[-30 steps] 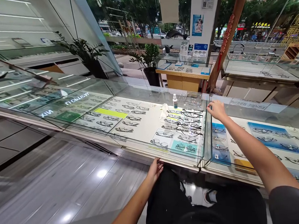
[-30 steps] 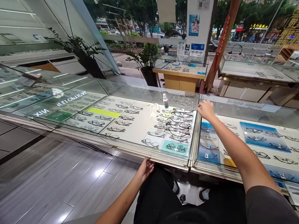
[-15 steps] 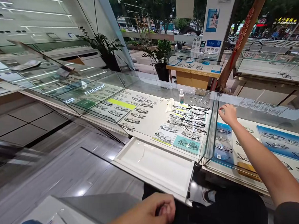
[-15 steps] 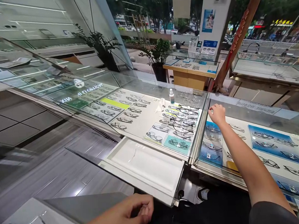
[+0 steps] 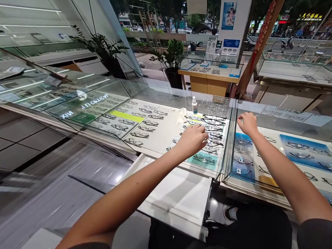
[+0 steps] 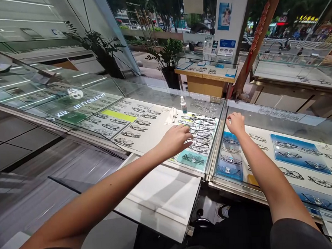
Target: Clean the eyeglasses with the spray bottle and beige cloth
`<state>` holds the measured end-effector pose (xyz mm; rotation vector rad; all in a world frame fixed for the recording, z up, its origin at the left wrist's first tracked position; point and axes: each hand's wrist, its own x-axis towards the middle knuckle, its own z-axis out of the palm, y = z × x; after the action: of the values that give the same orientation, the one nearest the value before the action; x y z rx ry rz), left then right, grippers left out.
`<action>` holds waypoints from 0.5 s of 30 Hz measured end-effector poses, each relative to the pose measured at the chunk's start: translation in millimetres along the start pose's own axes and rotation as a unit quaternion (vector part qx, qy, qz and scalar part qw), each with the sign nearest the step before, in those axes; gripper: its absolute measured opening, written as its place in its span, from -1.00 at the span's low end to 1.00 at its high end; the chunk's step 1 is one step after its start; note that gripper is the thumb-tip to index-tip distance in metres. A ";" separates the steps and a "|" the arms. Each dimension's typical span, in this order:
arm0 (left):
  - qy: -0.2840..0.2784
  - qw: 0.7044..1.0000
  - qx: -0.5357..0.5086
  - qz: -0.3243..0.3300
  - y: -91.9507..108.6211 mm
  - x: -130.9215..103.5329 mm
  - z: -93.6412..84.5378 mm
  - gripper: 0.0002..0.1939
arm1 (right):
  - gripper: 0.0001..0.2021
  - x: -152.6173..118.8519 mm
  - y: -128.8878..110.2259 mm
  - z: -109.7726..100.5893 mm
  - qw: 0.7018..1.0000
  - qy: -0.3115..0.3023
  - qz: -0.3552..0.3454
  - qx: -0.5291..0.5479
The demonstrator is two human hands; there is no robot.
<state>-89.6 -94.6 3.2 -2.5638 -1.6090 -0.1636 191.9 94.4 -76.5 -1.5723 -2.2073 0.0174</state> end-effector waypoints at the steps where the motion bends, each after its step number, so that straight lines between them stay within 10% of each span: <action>1: -0.004 1.000 0.011 0.003 -1.0 6.5 5.2 -0.89 | -0.79 -0.2 -0.3 -0.2 1.000 -0.001 0.001 0.000; 8: -0.004 0.999 0.032 0.018 3.6 10.3 10.6 -0.76 | -0.81 0.1 -1.0 -0.1 1.000 -0.006 0.005 0.002; 15: -0.115 0.981 -0.149 -0.036 -11.2 -76.7 -68.6 -0.87 | -0.81 2.8 3.1 2.7 1.000 0.000 0.007 0.000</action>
<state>-135.1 -168.3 59.9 -2.8377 -1.8895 -0.1279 193.1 98.7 -78.8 -1.5879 -2.1969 0.0209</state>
